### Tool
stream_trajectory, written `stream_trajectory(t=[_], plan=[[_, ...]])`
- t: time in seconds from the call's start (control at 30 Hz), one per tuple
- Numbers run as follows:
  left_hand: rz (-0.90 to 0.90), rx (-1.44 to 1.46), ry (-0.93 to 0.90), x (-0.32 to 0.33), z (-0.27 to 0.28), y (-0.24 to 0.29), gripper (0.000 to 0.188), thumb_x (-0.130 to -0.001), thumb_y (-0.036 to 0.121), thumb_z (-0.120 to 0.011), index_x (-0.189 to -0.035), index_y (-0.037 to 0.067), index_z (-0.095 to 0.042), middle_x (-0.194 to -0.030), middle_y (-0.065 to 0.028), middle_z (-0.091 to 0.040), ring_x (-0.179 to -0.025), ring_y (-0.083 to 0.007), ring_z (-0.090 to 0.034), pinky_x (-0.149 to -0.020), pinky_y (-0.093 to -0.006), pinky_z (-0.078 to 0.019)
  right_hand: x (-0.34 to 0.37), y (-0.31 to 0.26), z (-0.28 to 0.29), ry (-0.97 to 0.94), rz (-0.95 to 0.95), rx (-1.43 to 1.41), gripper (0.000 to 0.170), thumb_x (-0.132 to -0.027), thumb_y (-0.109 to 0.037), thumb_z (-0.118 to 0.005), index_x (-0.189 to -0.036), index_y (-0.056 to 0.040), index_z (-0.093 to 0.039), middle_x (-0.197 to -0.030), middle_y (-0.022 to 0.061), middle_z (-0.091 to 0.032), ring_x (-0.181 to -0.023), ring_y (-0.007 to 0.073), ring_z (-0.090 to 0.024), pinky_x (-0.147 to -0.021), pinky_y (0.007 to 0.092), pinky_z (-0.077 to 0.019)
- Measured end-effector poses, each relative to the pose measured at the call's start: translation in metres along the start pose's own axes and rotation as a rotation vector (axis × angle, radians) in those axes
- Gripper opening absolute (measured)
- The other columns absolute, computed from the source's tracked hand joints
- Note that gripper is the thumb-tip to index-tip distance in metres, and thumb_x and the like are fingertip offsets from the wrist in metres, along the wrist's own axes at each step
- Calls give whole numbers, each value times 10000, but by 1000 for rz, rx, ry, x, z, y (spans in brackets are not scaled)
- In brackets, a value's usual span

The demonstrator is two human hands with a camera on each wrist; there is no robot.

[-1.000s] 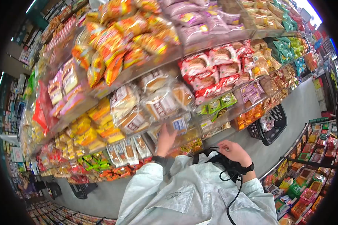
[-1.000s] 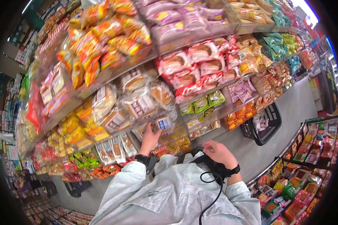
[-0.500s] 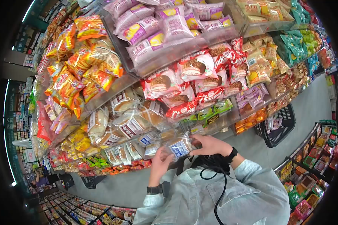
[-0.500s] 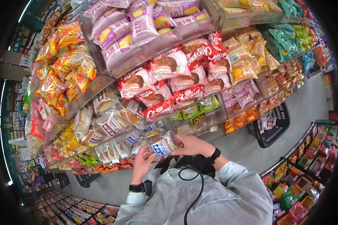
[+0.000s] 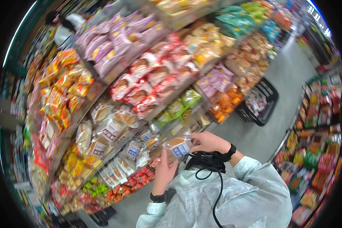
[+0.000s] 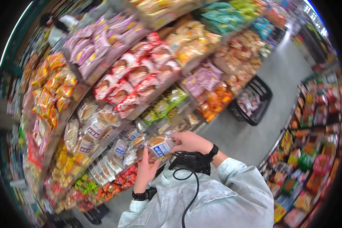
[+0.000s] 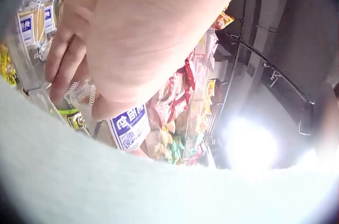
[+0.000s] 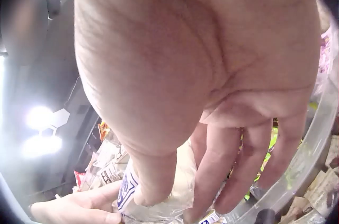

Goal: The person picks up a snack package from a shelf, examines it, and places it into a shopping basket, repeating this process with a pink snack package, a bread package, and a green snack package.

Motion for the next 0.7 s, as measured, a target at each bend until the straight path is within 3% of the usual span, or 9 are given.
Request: stream_trajectory(t=[0.07, 0.2, 0.23, 0.33, 0.37, 0.53, 0.7], plan=[[36, 78, -125, 16, -15, -2, 920, -949, 195, -725, -1667, 48, -169, -1166, -211, -739, -1046, -306, -749, -901, -402, -568, 43, -8, -5, 50, -79, -49, 584, -850, -356, -848, -1292, -38, -637, -927, 161, -768, -870, 344, -737, -761, 425, -554], [-44, 207, -304, 55, -54, -15, 949, -945, 99, -738, -1675, 42, -135, -1057, -127, -727, -898, -175, -710, -856, -325, -562, 131, -5, -39, 154, -194, -117, 579, -873, -309, -827, -1353, -47, -637, -972, 153, -779, -869, 323, -733, -781, 409, -546], [-96, 207, -308, 67, -63, -16, 860, -944, 111, -751, -1641, 35, -253, -989, -92, -721, -861, -148, -692, -827, -306, -552, 155, -6, -48, 178, -227, -142, 573, -877, -300, -822, -1360, -54, -636, -978, 150, -780, -873, 321, -734, -786, 407, -546], [-140, 246, -461, 101, -108, -37, 707, -938, 215, -775, -1538, 35, -447, -998, -116, -740, -894, -209, -718, -804, -363, -560, 221, -5, -79, 203, -306, -164, 513, -909, -244, -786, -1373, -85, -638, -986, 130, -787, -874, 292, -735, -802, 399, -547], [-104, 256, -490, 115, -122, -45, 562, -932, 224, -781, -1406, 13, -567, -968, -107, -743, -869, -208, -715, -795, -363, -557, 240, -4, -89, 175, -344, -193, 506, -914, -233, -779, -1377, -87, -636, -980, 126, -788, -875, 285, -735, -806, 395, -547], [-106, 309, -574, 159, -157, -37, 460, -940, 240, -770, -1307, 4, -625, -908, -105, -756, -841, -196, -722, -774, -352, -555, 301, -7, -107, 188, -358, -282, 518, -944, -165, -740, -1434, -88, -591, -964, 108, -794, -881, 267, -739, -835, 371, -546], [-119, 197, -599, 170, -175, -17, 393, -950, 246, -760, -1234, -2, -648, -887, -120, -758, -810, -215, -730, -748, -349, -555, 339, 18, -116, 268, -388, -224, 448, -960, -166, -717, -1382, -68, -603, -1038, 144, -785, -932, 317, -745, -819, 408, -554]])
Point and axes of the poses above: each hand's wrist, its own x-axis away from the middle knuckle, its own z-axis out of the back of the hand, y = z × x, the point moved 10 cm from there along -x, towards the middle knuckle
